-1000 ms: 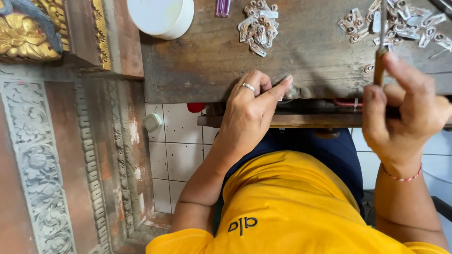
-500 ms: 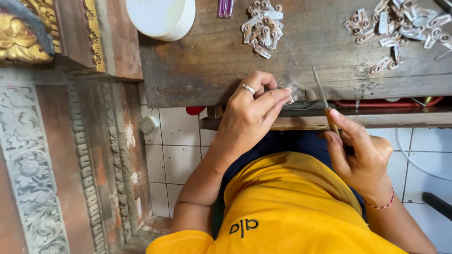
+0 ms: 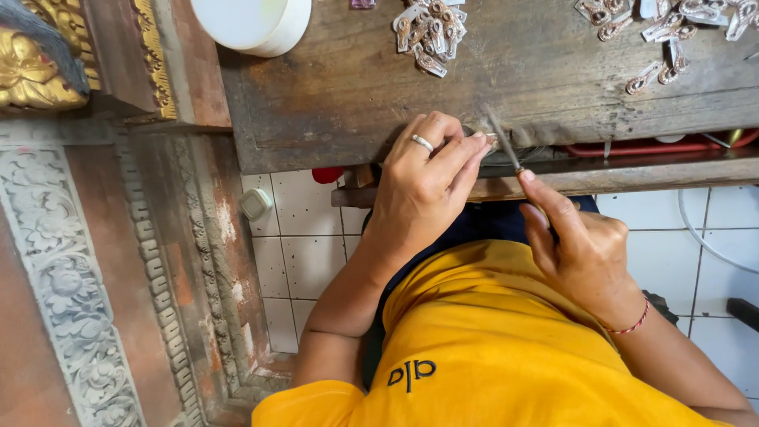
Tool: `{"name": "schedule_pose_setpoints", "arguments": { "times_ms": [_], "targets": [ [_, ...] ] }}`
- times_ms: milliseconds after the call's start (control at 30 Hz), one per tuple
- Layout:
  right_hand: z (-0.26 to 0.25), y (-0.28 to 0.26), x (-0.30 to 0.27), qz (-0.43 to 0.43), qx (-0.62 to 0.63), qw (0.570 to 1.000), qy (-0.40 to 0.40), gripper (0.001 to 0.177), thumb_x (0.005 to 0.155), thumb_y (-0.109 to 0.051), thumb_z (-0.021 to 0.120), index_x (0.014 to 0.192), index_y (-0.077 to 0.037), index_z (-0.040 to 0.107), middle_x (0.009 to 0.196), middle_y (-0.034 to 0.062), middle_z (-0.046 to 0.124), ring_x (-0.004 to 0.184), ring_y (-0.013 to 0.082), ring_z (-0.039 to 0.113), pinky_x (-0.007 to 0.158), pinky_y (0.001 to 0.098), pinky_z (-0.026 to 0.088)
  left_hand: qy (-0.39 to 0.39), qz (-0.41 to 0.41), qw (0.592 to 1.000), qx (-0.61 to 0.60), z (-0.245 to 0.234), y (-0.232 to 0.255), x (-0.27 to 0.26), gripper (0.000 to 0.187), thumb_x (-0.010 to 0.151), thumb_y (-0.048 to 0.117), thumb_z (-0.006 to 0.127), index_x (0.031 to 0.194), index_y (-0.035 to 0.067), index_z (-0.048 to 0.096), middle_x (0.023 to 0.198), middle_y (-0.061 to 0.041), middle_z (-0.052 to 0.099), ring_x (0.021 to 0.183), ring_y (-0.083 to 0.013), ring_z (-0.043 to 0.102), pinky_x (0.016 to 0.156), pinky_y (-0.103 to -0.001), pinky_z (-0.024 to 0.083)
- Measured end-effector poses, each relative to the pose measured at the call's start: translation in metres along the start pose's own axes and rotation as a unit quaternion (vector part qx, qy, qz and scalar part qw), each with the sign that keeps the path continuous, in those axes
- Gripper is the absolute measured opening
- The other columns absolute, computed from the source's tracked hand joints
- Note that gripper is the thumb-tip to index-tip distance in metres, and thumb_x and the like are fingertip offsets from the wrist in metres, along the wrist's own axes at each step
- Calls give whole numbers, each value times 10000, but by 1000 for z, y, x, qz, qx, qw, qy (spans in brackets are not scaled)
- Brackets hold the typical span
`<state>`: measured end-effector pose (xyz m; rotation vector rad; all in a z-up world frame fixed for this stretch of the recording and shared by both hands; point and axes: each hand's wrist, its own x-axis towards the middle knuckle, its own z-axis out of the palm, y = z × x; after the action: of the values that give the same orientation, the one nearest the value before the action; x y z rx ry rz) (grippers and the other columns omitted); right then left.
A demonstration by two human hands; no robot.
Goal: Using a thin metal tool to clean or refine small, ornate metal jewelry components on a wooden workbench.
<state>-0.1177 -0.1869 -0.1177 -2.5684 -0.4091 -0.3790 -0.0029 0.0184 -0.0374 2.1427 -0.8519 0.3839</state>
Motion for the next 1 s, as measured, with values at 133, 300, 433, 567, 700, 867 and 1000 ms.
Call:
{"name": "schedule_pose_setpoints", "arguments": {
  "times_ms": [133,300,433,567,700,867,1000],
  "targets": [
    [-5,3,-2,-1,-8,1000,17,383,1077,-6,668,1457,5,629,1329,102,772,472,132,468,494,302,385,-1,23,999,41,5,5,1,40,999,-79,648,961,-90,641,861,-153,525,751,-318,509,718,-436,502],
    [3,9,-15,-41,-39,998,30,361,1084,-65,680,1442,-21,648,1063,96,808,497,165,491,508,339,426,-30,-14,996,86,12,10,-2,133,1033,-37,567,901,-33,556,864,-140,477,768,-331,538,730,-426,509],
    [12,13,-22,-42,-36,997,45,337,1091,-66,671,1423,-10,678,752,31,661,466,165,410,467,337,360,-37,-29,993,107,16,13,-1,112,1011,-78,561,909,-31,562,875,-149,495,773,-334,554,729,-431,513],
    [14,12,-20,-47,-39,997,37,367,1079,-63,687,1443,-51,652,924,34,764,523,168,514,502,334,399,-63,-47,993,90,14,14,1,164,933,-161,526,857,-18,496,866,-165,471,760,-357,509,711,-456,477],
    [19,11,-13,-47,-29,998,36,364,1071,-28,701,1433,-50,672,707,0,618,490,156,466,496,325,378,-88,-32,993,67,9,13,6,214,853,-236,509,829,-25,480,855,-165,470,768,-339,482,721,-436,462],
    [7,-3,7,-19,-17,999,32,364,1091,-57,690,1454,-46,662,804,12,706,510,153,517,513,333,414,-91,-33,993,69,9,16,10,207,891,-208,520,819,-21,469,838,-169,467,766,-347,470,716,-455,435],
    [-5,1,-3,31,-9,999,19,373,1118,-73,660,1490,-70,660,774,-15,672,445,153,391,477,320,333,-93,-43,993,60,6,19,14,133,984,-120,555,876,-44,536,877,-164,504,793,-346,513,748,-452,464]
  ]
}}
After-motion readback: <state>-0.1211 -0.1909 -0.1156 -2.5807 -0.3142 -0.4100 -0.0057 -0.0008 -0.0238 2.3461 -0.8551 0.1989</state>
